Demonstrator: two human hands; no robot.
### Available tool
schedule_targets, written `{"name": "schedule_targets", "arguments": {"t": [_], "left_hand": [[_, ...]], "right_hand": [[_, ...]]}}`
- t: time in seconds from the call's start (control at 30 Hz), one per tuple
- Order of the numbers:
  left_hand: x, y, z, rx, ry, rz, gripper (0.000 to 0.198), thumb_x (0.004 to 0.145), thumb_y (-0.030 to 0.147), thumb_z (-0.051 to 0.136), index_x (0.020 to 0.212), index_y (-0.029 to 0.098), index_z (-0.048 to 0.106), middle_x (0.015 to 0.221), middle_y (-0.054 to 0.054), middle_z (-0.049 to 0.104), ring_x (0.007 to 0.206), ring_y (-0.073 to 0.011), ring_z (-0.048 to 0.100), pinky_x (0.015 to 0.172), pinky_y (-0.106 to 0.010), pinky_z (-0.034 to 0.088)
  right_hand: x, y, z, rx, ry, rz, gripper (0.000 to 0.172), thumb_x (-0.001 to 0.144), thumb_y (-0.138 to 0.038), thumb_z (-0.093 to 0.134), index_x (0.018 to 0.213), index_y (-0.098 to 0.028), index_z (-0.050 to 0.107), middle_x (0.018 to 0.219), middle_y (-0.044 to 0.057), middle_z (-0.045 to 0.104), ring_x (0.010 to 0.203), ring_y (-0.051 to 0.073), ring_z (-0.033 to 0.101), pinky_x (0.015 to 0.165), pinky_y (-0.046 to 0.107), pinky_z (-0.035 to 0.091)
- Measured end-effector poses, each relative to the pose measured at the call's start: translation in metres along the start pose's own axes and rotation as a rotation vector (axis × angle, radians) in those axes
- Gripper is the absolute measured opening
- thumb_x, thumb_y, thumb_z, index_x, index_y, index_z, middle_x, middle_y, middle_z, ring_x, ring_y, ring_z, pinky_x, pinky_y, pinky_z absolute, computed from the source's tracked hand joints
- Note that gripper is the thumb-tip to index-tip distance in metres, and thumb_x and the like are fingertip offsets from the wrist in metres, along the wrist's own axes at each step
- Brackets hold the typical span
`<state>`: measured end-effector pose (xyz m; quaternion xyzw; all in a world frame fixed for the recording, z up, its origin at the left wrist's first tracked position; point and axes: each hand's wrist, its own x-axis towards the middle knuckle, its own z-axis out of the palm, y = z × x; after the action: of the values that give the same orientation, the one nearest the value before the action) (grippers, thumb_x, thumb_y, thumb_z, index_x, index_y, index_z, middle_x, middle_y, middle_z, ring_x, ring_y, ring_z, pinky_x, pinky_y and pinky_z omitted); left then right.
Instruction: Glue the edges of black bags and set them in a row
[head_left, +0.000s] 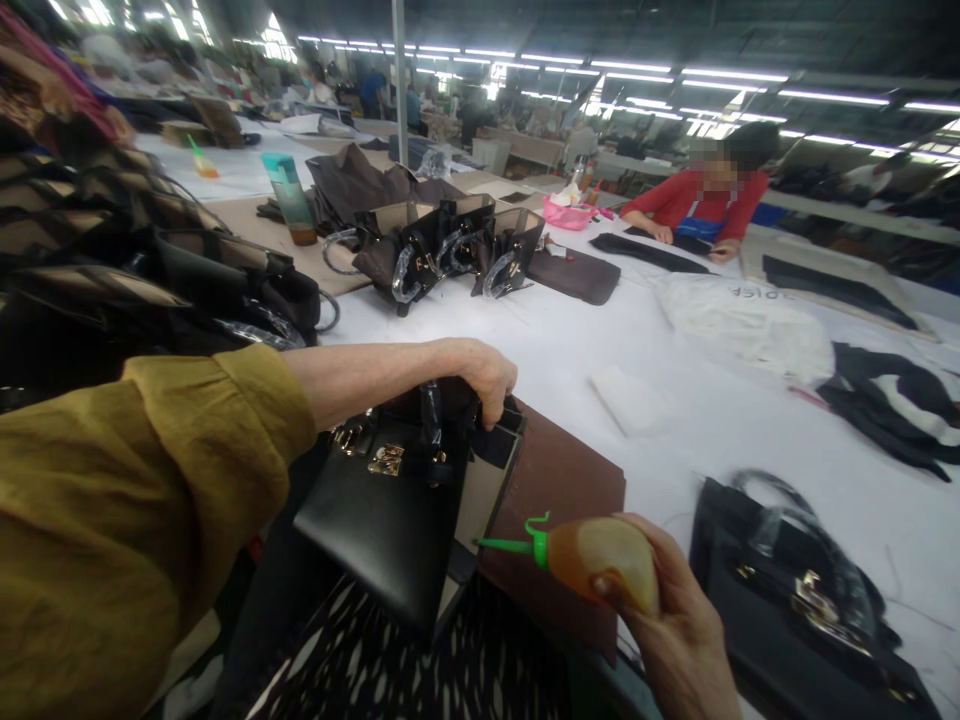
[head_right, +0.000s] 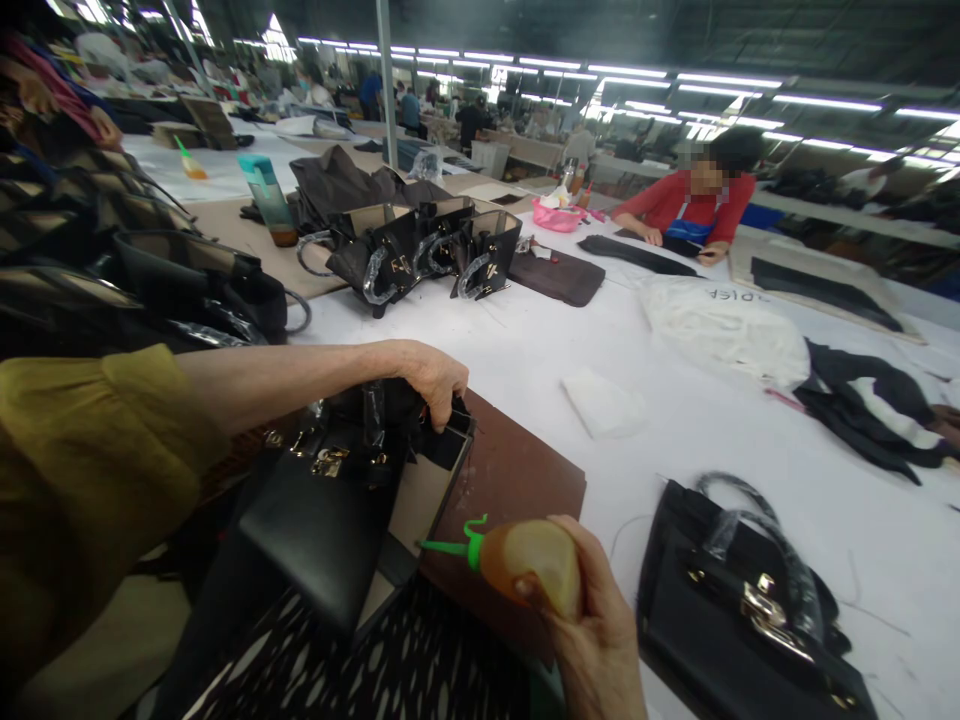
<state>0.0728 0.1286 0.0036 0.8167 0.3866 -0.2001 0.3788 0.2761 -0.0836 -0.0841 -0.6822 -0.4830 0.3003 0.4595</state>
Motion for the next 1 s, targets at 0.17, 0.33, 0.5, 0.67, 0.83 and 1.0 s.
{"name": "schedule_targets", "arguments": {"t": [0.17, 0.33, 0.5, 0.67, 0.83, 1.0], "left_hand": [[-0.002, 0.000, -0.001, 0.071, -0.002, -0.034, 0.023, 0.050, 0.022, 0.070, 0.072, 0.017, 0.073, 0.056, 0.000, 0.064, 0.064, -0.0194, 0.058, 0.063, -0.027, 0.047], [-0.007, 0.003, -0.005, 0.121, 0.019, -0.043, 0.024, 0.052, 0.024, 0.070, 0.075, 0.016, 0.072, 0.058, -0.001, 0.064, 0.065, -0.0195, 0.058, 0.064, -0.028, 0.047], [-0.023, 0.019, -0.022, 0.224, 0.131, -0.023, 0.026, 0.056, 0.022, 0.066, 0.080, 0.015, 0.072, 0.065, -0.001, 0.066, 0.069, -0.0195, 0.059, 0.066, -0.028, 0.046], [-0.043, 0.054, -0.044, 0.480, 0.329, -0.051, 0.026, 0.058, 0.017, 0.064, 0.083, 0.012, 0.072, 0.069, -0.003, 0.066, 0.076, -0.0223, 0.061, 0.068, -0.027, 0.045], [-0.046, 0.072, -0.048, 0.635, 0.387, -0.122, 0.031, 0.061, 0.015, 0.062, 0.089, 0.006, 0.070, 0.085, -0.013, 0.068, 0.080, -0.0265, 0.062, 0.062, -0.028, 0.046], [-0.031, 0.057, -0.039, 0.593, 0.398, -0.127, 0.033, 0.061, 0.020, 0.063, 0.091, 0.008, 0.069, 0.089, -0.014, 0.068, 0.081, -0.0253, 0.063, 0.062, -0.026, 0.047]], "right_hand": [[-0.006, 0.000, 0.002, 0.046, -0.020, 0.037, 0.051, 0.056, -0.047, 0.075, 0.098, -0.022, 0.062, 0.088, 0.001, 0.065, 0.078, 0.023, 0.059, 0.064, 0.026, 0.049], [-0.009, 0.000, 0.003, 0.126, -0.047, 0.099, 0.049, 0.057, -0.042, 0.076, 0.100, -0.024, 0.061, 0.090, -0.002, 0.065, 0.078, 0.020, 0.059, 0.065, 0.023, 0.048], [0.004, 0.007, -0.001, 0.215, -0.043, 0.154, 0.055, 0.053, -0.040, 0.078, 0.102, -0.023, 0.059, 0.090, 0.000, 0.065, 0.084, 0.024, 0.059, 0.070, 0.027, 0.049], [0.023, 0.000, -0.007, 0.377, -0.036, 0.148, 0.056, 0.066, -0.042, 0.071, 0.114, -0.023, 0.049, 0.093, 0.002, 0.062, 0.081, 0.023, 0.058, 0.064, 0.030, 0.051], [0.047, -0.012, -0.009, 0.380, 0.030, 0.026, 0.056, 0.068, -0.043, 0.069, 0.115, -0.023, 0.048, 0.093, 0.003, 0.060, 0.080, 0.023, 0.057, 0.066, 0.031, 0.051], [0.072, -0.013, -0.005, 0.265, 0.120, -0.105, 0.057, 0.070, -0.047, 0.067, 0.118, -0.023, 0.046, 0.095, 0.001, 0.059, 0.083, 0.021, 0.053, 0.072, 0.030, 0.047]]}}
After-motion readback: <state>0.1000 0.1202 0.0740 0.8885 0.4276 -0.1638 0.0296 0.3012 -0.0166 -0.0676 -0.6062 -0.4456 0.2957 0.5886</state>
